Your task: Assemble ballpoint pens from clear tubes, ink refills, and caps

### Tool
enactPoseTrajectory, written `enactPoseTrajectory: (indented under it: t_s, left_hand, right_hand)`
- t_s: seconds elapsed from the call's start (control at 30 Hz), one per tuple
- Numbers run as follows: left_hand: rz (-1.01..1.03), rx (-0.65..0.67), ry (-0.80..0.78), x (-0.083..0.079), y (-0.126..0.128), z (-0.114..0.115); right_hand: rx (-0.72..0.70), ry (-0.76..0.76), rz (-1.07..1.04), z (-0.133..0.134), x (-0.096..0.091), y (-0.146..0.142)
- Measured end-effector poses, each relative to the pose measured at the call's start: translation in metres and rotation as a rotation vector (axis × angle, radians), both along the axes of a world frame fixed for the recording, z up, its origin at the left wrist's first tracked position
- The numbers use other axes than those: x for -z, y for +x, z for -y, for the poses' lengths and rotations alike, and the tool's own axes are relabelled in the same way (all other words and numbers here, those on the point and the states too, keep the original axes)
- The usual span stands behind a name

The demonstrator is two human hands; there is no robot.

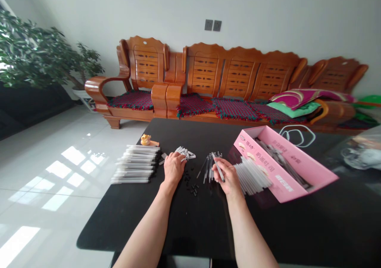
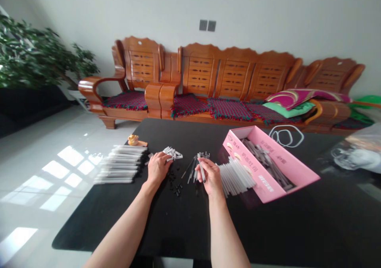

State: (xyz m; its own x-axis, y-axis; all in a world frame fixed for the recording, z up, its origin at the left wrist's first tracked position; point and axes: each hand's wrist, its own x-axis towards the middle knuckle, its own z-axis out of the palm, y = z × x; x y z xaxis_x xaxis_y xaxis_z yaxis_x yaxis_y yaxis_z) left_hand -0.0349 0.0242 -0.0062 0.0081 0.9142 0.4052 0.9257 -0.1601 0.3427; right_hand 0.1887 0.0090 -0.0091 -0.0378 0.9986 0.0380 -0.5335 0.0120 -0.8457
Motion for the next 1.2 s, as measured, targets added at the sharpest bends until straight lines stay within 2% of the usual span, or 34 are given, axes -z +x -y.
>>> enactPoseTrajectory:
  t_s: [0.33,0.47,0.6,0.77,0.9,1.2]
  left_hand:
    - [-0.119,-0.009,-0.035,-0.002,0.007,0.001]
    - [-0.099,0.012,-0.028,-0.003,0.009,0.002]
    - [0.124,0.081,0.053,-0.004,0.012,0.005]
    - [0.496,0.321,-0.004,-0.009,0.014,0.012]
    - [0.586,0.402,-0.029,-0.011,0.017,0.015]
    - [0.654,0.435,-0.079,-0.009,0.024,0.016]
  right_hand:
    - [-0.002,-0.004,-0.1,-0.004,0.003,0.001]
    - [-0.004,0.036,-0.108,-0.003,0.002,0.001]
    - [0.041,0.049,-0.061,-0.001,0.001,-0.001]
    - [0.06,0.049,-0.002,0.001,-0.001,-0.003]
    - [0.053,0.03,0.02,0.001,-0.002,-0.005]
    - [0.041,-0.008,0.088,0.001,-0.004,-0.009]
